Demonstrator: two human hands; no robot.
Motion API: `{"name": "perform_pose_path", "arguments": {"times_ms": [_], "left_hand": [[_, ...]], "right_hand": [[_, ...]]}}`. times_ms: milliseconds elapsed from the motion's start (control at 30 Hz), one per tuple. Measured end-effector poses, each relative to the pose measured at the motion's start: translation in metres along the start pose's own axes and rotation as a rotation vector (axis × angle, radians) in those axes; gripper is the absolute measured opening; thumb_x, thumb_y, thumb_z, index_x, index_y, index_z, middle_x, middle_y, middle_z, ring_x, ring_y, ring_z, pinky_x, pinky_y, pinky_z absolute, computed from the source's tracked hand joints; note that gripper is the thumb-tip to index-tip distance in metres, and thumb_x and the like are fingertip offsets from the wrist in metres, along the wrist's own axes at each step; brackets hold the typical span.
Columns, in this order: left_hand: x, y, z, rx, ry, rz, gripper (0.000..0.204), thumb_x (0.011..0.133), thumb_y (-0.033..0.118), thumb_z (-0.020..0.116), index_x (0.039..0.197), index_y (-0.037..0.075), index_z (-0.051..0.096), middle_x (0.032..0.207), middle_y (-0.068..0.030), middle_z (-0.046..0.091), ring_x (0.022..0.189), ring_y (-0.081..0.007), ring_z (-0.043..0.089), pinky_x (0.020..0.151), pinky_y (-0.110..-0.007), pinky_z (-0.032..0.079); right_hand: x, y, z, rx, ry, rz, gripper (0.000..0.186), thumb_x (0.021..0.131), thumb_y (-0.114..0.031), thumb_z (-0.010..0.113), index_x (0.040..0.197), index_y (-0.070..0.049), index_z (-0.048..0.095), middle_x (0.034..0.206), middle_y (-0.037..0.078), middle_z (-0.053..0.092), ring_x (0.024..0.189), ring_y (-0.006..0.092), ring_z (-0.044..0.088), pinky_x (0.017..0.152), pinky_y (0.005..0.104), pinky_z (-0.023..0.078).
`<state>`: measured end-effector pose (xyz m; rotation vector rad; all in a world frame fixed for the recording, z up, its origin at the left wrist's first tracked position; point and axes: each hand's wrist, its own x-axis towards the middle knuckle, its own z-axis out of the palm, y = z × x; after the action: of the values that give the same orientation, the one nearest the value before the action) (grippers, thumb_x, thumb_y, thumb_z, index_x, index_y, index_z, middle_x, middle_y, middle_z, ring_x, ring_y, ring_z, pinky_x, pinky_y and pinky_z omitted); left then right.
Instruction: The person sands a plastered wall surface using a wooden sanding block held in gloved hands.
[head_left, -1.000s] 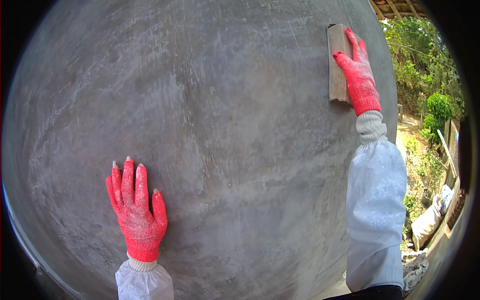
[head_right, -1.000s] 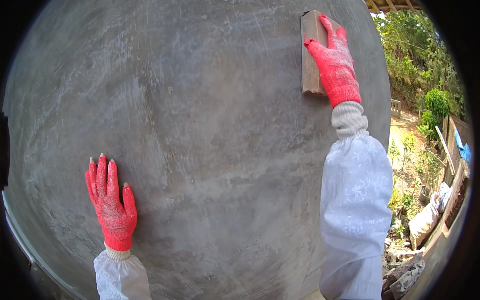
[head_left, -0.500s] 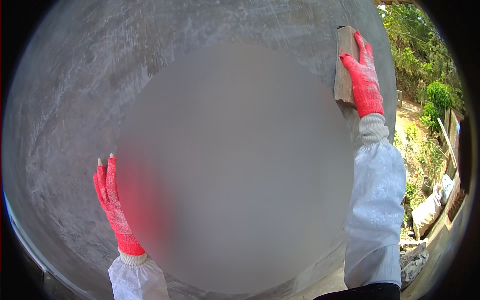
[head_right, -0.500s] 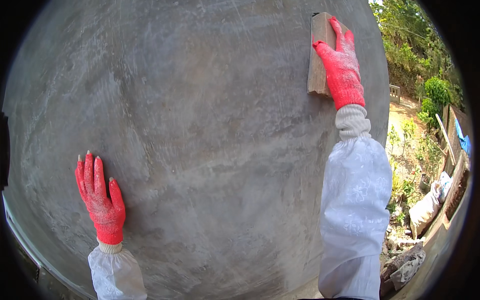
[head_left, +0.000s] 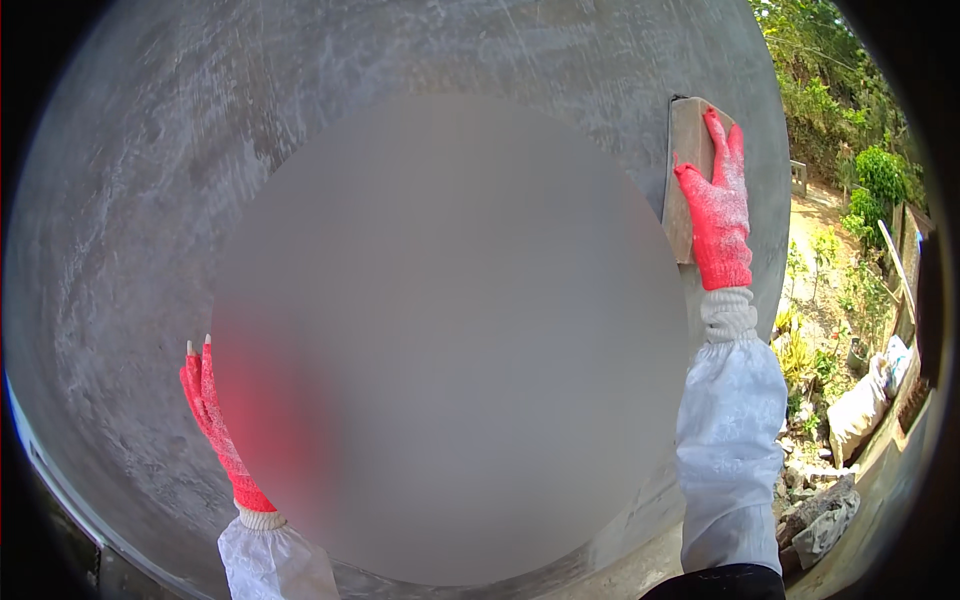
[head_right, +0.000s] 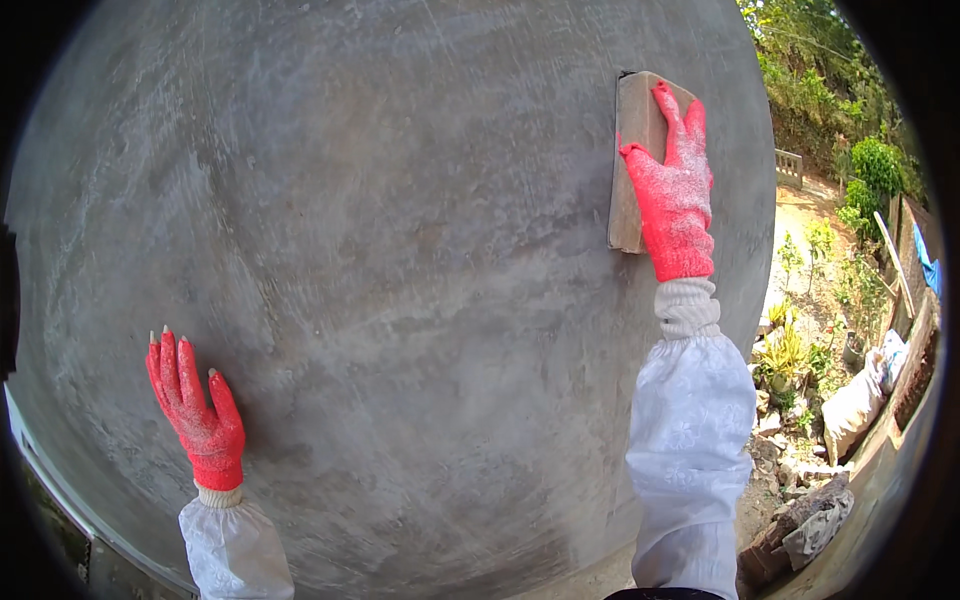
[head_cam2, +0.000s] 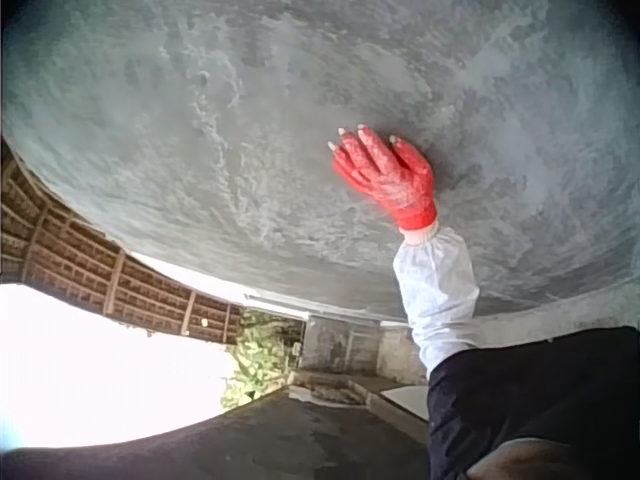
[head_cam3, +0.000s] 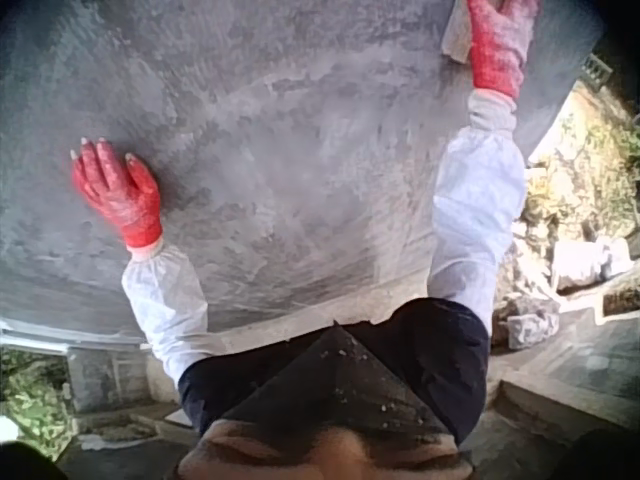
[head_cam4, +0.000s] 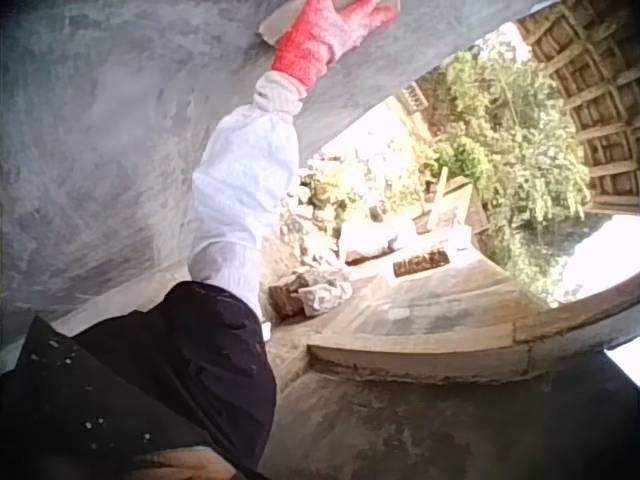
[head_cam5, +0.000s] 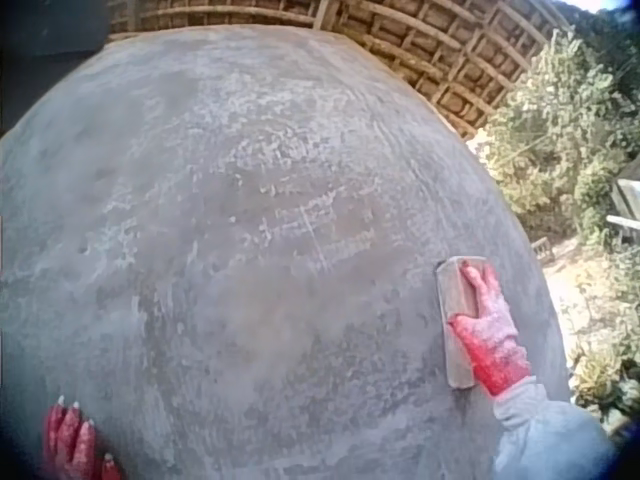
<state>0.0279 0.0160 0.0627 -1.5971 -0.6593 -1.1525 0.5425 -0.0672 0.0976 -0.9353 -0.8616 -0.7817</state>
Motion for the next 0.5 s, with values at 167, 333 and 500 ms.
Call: {"name": "perform_pose_path", "arguments": {"times_ms": [167,333,500], "left_hand": [[-0.066,0.002,-0.02,0.045,-0.097,-0.003,0.058,0.087,-0.001,0.058,0.144,-0.001,0.046,0.155,-0.024,0.038,0.146,-0.0493,0.03,0.118,-0.061,0.024],[-0.089,0.008,-0.003,0.039,-0.086,-0.013,0.055,0.086,0.006,0.06,0.139,-0.001,0.047,0.152,-0.026,0.039,0.142,-0.055,0.031,0.114,-0.069,0.026],[-0.092,0.011,0.003,0.056,-0.085,-0.006,0.052,0.086,0.007,0.06,0.136,-0.002,0.05,0.15,-0.0256,0.041,0.141,-0.0541,0.033,0.114,-0.069,0.026]], "right_hand": [[-0.209,0.022,-0.028,-0.134,-0.285,-0.162,0.08,0.054,-0.014,0.087,0.128,-0.014,0.058,0.161,0.029,0.025,0.132,0.051,0.041,0.105,0.0539,0.039],[-0.249,0.014,-0.063,-0.074,-0.443,0.122,0.105,0.053,-0.009,0.083,0.148,0.0,0.037,0.135,0.021,0.05,0.121,0.0418,0.047,0.105,0.051,0.035],[-0.044,0.01,0.001,-0.066,-0.074,-0.051,0.084,0.065,0.003,0.077,0.143,-0.012,0.049,0.154,0.016,0.043,0.116,0.036,0.057,0.104,0.049,0.043]]}}
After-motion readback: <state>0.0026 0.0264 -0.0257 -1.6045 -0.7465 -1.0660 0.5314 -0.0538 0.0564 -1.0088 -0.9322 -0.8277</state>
